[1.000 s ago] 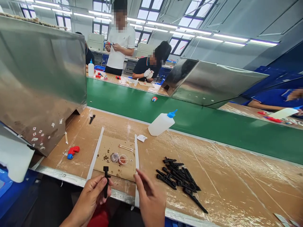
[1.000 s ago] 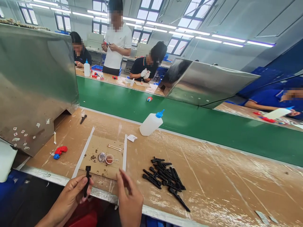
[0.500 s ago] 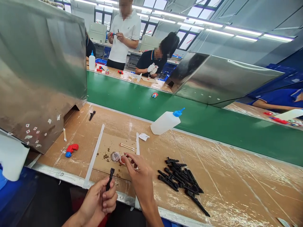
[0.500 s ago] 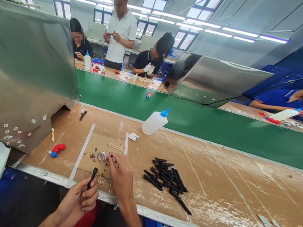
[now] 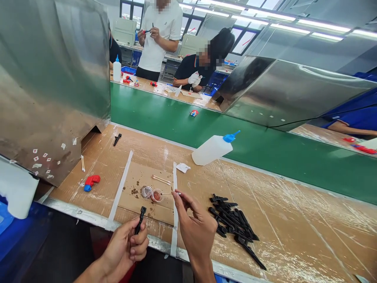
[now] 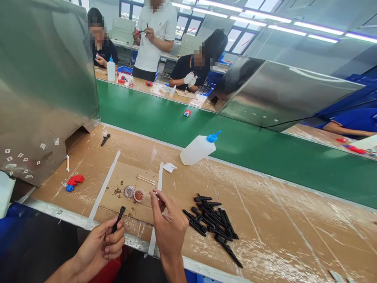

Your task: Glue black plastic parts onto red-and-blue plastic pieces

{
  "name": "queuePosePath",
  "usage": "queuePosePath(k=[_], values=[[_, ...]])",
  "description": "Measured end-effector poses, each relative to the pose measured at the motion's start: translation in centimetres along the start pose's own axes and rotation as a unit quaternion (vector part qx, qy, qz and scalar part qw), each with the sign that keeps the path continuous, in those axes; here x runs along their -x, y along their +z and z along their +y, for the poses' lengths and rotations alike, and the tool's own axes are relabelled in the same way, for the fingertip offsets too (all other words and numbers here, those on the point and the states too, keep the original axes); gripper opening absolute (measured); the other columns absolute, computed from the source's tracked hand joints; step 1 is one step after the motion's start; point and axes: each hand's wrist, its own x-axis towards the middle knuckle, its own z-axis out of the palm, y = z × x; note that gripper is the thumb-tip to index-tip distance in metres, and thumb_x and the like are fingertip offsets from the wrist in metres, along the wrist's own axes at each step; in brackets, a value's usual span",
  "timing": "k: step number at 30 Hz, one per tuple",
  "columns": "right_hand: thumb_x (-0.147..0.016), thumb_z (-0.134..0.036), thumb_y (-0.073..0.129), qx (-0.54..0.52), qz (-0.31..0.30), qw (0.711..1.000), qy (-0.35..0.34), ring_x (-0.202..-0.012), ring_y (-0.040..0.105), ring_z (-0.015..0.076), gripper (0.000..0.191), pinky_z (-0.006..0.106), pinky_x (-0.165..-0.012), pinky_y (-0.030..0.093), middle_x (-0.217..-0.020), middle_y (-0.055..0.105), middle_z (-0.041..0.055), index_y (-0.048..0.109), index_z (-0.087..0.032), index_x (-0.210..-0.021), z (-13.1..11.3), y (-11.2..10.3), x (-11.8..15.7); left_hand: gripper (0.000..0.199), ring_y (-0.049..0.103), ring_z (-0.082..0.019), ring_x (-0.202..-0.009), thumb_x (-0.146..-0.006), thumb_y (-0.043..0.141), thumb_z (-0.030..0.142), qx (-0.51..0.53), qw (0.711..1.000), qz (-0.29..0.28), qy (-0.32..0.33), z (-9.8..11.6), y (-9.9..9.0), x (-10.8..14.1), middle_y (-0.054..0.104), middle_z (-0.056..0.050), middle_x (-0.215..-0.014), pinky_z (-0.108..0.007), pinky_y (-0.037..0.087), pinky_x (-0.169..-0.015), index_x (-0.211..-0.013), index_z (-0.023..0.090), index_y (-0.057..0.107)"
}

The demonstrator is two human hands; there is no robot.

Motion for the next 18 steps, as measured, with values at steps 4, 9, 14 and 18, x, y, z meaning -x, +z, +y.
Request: queuePosePath(k=[4,9,14,18], values=[[-0.088,-0.037,0.068,-0.018,0.009,0.999,0.034,-0.068,0.067,0.0151,0.021,0.024,-0.067,0.050,-0.083,0.075,0.0033,0.075,-0.018,-0.092,0.6,-0.3,0.3,0.026,0.015,-0.004,-0.043,-0.085,0.065,0.037,-0.004,1.000,0.001,0.002,-0.1,0.0,0.0,0.025,0.010,-0.053,-0.017,0.013,-0.040,-0.082,0.014,0.054],[-0.086,-0.038,0.070,-0.051,0.015,0.995,0.082,-0.069,0.068,0.0166,0.022,0.025,-0.069,0.051,-0.085,0.076,0.0049,0.076,-0.017,-0.093,1.0,-0.5,1.2,0.026,0.015,-0.004,-0.043,-0.085,0.065,0.037,-0.006,1.000,0.002,0.002,-0.2,0.2,-0.2,0.025,0.010,-0.053,-0.017,0.013,-0.040,-0.082,0.014,0.053],[-0.084,-0.038,0.072,-0.085,0.024,0.990,0.108,-0.073,0.069,0.0190,0.024,0.027,-0.071,0.053,-0.090,0.076,0.0078,0.076,-0.016,-0.094,0.5,-0.8,2.2,0.028,0.014,-0.004,-0.043,-0.083,0.066,0.039,-0.013,1.000,0.009,0.004,-0.2,0.3,-0.2,0.025,0.011,-0.052,-0.017,0.012,-0.040,-0.082,0.014,0.053],[-0.083,-0.038,0.072,-0.090,0.023,0.989,0.114,-0.074,0.069,0.0188,0.023,0.027,-0.071,0.054,-0.089,0.076,0.0067,0.076,-0.017,-0.091,-0.2,-0.8,3.0,0.027,0.014,-0.005,-0.043,-0.084,0.064,0.039,-0.025,1.000,0.017,0.002,-0.2,0.3,-0.2,0.024,0.011,-0.053,-0.018,0.012,-0.041,-0.082,0.015,0.052]])
